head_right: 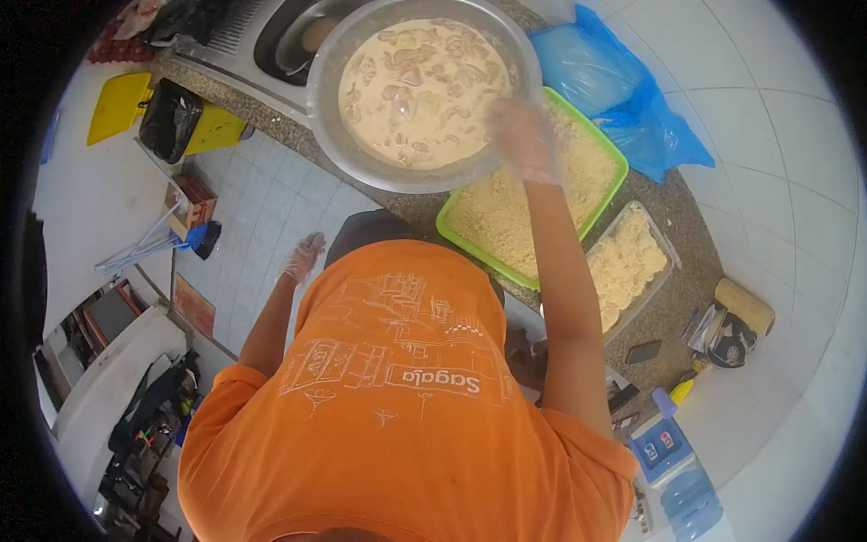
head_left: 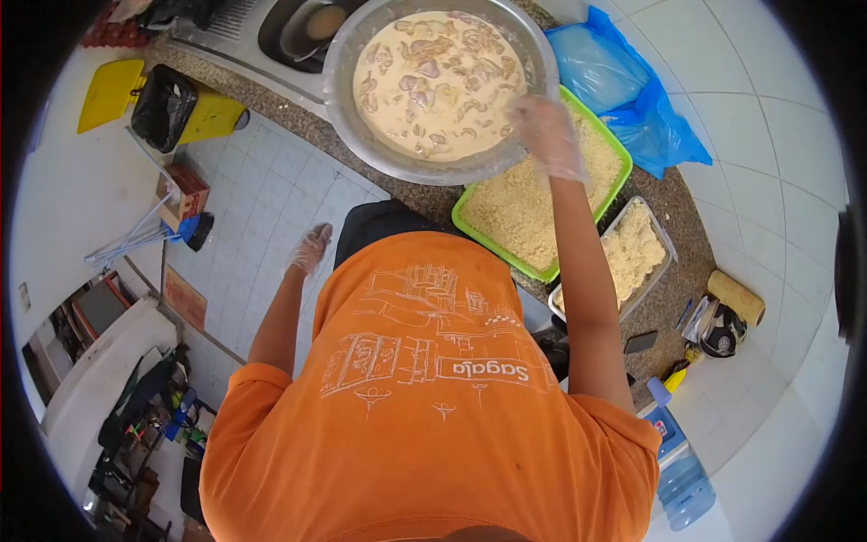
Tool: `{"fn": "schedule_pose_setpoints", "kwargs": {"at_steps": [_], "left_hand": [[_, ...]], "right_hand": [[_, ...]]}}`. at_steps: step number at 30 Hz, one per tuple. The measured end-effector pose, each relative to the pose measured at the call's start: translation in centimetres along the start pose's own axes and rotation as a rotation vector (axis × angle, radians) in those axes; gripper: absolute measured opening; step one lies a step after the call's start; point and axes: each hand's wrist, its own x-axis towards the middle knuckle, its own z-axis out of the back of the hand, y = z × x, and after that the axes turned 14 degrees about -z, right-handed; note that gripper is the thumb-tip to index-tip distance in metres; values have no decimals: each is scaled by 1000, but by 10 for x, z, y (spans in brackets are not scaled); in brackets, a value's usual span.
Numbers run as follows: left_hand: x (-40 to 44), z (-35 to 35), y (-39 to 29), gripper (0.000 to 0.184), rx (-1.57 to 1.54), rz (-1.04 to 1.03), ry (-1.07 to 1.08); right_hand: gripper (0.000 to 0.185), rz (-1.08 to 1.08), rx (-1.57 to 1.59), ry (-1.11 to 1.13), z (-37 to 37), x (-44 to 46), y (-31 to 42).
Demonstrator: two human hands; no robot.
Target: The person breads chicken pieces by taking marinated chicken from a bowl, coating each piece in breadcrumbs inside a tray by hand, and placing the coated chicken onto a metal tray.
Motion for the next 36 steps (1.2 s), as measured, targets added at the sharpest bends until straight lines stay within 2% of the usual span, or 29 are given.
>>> {"fn": "schedule_pose_setpoints", "kwargs": {"at_steps": [2,4,5,6,9,12,15,18,21,24,28,31,32,34,36], "left_hand": [[-7,7,-24,49,123,69,101],[-7,9,45,50,354,-177,184],[-6,15,27,50,467,-304,224],[-12,19,9,50,216,-1,187],[-8,28,62,51,214,29,166],[0,43,117,52,216,-43,96],[15,59,133,53,172,59,50],[31,70,90,54,22,203,24],[44,72,40,52,-97,211,-9],[59,64,32,51,-165,181,-23],[66,56,5,53,-38,120,41],[62,44,20,54,26,68,45],[58,40,18,54,57,46,53],[53,32,32,54,61,-6,74],[41,30,24,55,68,90,88]], "right_hand": [[19,72,-271,223,-29,12,16],[19,114,-437,360,-53,14,35],[18,123,-468,386,-63,12,46],[17,131,-500,414,-70,11,51],[21,114,-449,430,-88,19,51],[24,-148,-311,422,-54,16,61],[27,150,-179,160,-15,8,33],[22,-321,81,476,39,1,24],[15,-524,503,313,81,-32,8],[13,-596,569,126,115,-59,-23],[16,-708,309,-41,128,-62,-76],[23,-657,-7,22,107,-43,-92],[27,-625,24,15,97,-35,-83],[24,-509,292,60,77,-19,-50],[20,-294,185,15,43,2,-26]]}}
